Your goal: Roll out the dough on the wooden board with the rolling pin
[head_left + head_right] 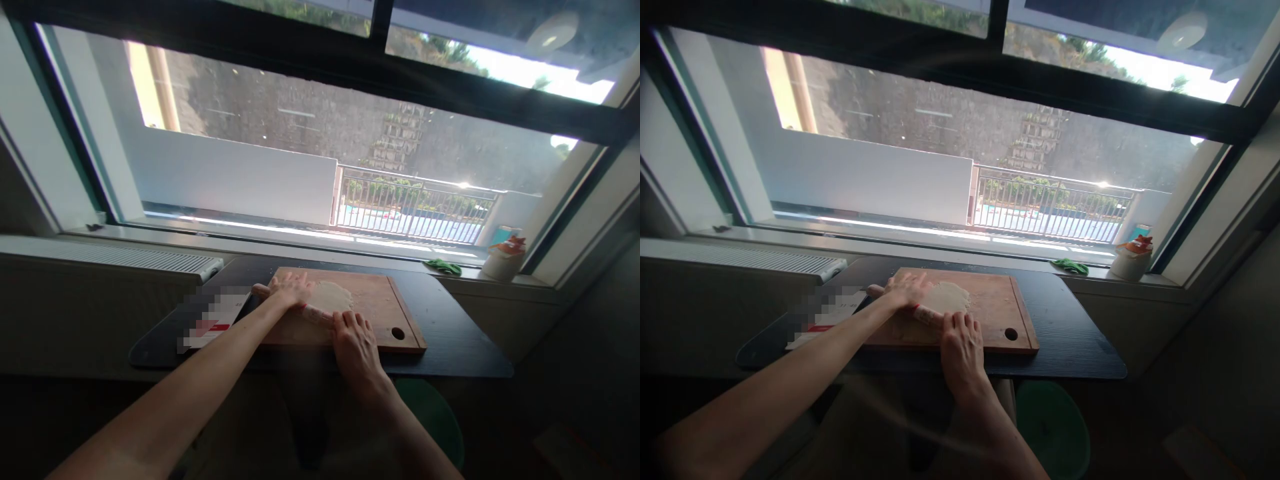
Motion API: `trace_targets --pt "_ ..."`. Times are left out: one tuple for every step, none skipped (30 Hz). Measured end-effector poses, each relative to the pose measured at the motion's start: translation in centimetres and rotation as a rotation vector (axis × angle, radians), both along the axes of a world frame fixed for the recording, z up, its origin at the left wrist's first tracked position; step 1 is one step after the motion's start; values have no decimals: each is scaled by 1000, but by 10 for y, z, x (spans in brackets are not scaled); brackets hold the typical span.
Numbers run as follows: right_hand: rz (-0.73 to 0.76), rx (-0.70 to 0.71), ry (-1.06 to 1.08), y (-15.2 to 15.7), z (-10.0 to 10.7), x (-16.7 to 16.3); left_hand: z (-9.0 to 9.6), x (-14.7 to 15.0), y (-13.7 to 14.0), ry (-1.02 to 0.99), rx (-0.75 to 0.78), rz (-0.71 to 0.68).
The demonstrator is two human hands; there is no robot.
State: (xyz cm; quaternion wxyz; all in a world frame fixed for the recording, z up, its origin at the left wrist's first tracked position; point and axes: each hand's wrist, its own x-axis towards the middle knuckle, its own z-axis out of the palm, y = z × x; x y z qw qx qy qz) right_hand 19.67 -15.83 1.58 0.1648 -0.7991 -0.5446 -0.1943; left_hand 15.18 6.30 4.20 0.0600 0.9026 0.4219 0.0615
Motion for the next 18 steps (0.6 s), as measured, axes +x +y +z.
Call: trace_targets --pt "2 9 1 -2 -2 -4 -1 -6 -2 4 -2 -7" --pt "5 18 3 -5 -4 -7 -2 -12 -4 8 -2 -13" --pt "11 23 7 -7 -5 -11 -2 -18 -6 12 0 -17" --pt "18 24 10 -9 -6 -14 -3 -23 -8 15 5 -20" --pt "24 22 12 -11 -7 -16 -3 -29 -10 17 10 -21" --pt "28 19 12 -12 -8 -17 -3 -33 -12 17 16 -22" --pt "32 15 13 -12 -8 -18 -3 -36 -14 17 21 -20" --pt "35 11 15 -11 -8 -17 -3 -38 -15 16 25 -19" --pt "38 7 17 -11 -8 -15 -3 -39 -15 15 29 -17" --pt "41 1 18 -10 -6 -13 -3 -38 -15 13 32 -13" --pt "45 -4 19 -8 -5 -10 -3 -36 -14 11 35 -10" --pt "49 -8 19 -7 -3 -7 -3 -32 -13 9 37 -7" --pt "50 -10 19 -5 -1 -4 -3 -28 -10 7 39 -5" --pt "49 -9 20 -3 1 -1 -3 -23 -7 6 39 -4" --pt "48 -6 23 -1 3 2 -3 -17 -4 5 38 -4" --pt "44 -1 30 1 4 4 -3 -11 -1 4 36 -3" --pt "40 5 39 2 5 6 -3 -6 3 5 35 -3" --pt "36 11 51 3 5 7 -4 -1 6 4 39 -2"
